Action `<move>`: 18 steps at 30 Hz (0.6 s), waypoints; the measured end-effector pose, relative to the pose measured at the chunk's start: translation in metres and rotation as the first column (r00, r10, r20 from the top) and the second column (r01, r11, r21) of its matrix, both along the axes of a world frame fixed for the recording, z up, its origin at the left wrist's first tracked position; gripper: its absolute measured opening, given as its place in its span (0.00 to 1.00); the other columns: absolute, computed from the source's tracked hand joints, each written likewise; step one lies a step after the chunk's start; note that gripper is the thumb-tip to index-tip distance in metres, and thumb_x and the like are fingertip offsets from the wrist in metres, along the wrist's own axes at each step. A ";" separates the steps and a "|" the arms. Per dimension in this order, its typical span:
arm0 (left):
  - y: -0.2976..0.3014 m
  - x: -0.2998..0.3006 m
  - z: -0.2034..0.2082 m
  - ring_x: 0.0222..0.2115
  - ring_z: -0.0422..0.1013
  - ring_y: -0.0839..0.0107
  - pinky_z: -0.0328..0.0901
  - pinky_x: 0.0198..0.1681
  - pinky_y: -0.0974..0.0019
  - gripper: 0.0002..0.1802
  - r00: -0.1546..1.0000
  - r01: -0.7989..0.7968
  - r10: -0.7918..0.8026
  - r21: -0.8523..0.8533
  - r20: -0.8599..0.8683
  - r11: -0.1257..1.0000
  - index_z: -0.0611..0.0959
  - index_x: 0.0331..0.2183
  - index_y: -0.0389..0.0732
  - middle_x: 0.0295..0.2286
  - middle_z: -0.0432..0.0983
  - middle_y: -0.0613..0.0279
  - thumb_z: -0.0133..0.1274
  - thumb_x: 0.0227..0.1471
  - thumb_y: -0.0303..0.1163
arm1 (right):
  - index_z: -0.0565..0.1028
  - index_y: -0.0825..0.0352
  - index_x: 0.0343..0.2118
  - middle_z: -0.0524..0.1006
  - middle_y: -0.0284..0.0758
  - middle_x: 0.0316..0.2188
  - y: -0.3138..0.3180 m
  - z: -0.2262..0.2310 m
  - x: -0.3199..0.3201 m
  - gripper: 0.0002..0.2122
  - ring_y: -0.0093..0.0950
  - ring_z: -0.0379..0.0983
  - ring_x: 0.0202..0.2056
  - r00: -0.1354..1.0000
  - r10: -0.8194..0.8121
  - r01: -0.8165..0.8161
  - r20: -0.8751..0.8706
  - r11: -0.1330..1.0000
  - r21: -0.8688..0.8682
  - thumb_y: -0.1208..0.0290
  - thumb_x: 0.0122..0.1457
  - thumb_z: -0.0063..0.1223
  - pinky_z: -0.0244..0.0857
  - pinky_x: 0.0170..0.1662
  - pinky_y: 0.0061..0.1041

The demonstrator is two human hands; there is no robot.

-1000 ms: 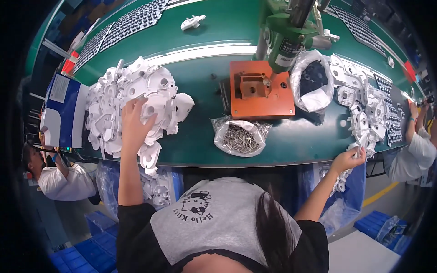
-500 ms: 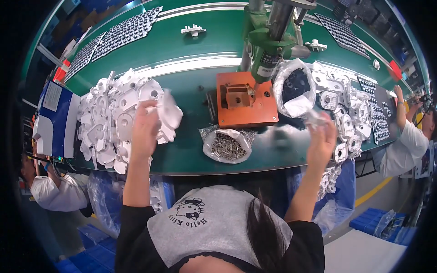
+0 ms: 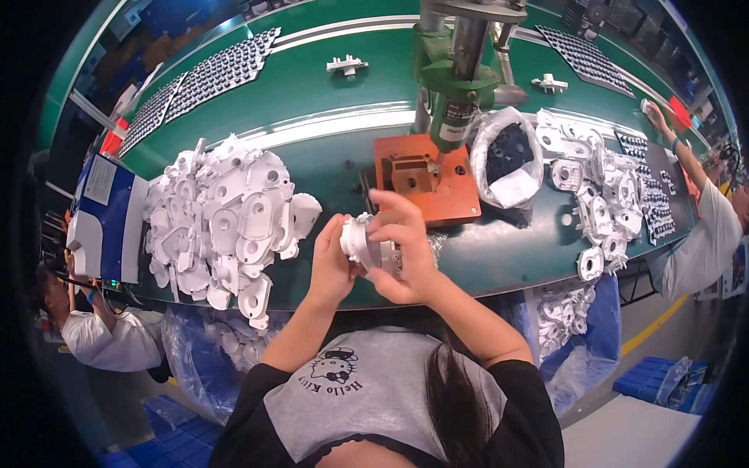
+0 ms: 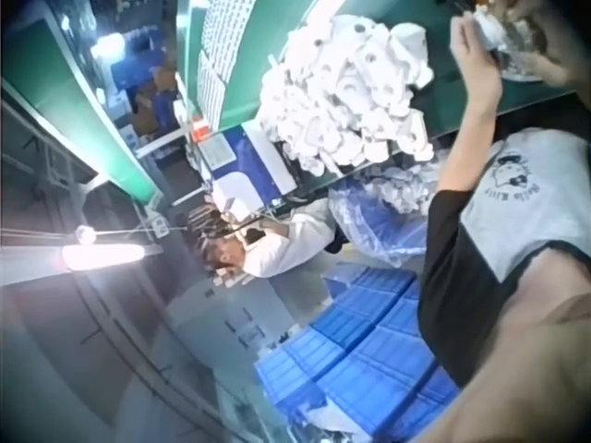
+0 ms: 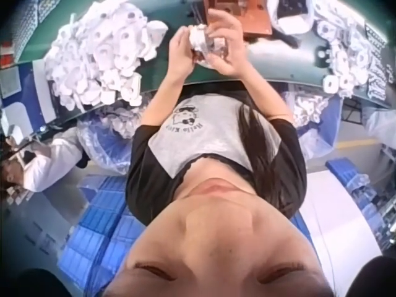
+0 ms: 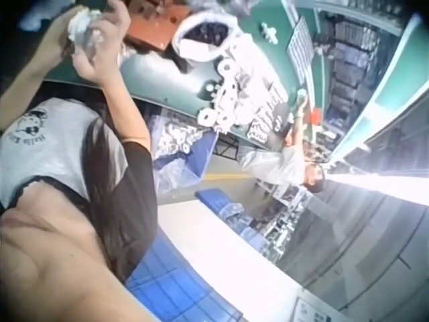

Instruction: Assembling small white plastic components using a manual press machine on an industrial assembly line.

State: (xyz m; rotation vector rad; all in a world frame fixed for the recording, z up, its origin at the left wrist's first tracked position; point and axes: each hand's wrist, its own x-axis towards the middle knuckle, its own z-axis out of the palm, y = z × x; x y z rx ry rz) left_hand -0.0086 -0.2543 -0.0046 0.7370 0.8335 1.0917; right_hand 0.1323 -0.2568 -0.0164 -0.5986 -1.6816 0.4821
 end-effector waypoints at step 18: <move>0.007 0.007 -0.020 0.08 0.53 0.81 0.51 0.11 0.74 0.16 0.996 0.064 -0.062 -0.029 0.063 0.998 0.68 0.25 0.42 0.11 0.61 0.67 0.37 0.61 0.40 | 0.59 0.69 0.46 0.47 0.51 0.61 -0.007 -0.015 0.004 0.22 0.42 0.52 0.60 0.965 0.084 -0.172 -0.249 0.918 -0.358 0.81 0.43 0.39 0.53 0.57 0.39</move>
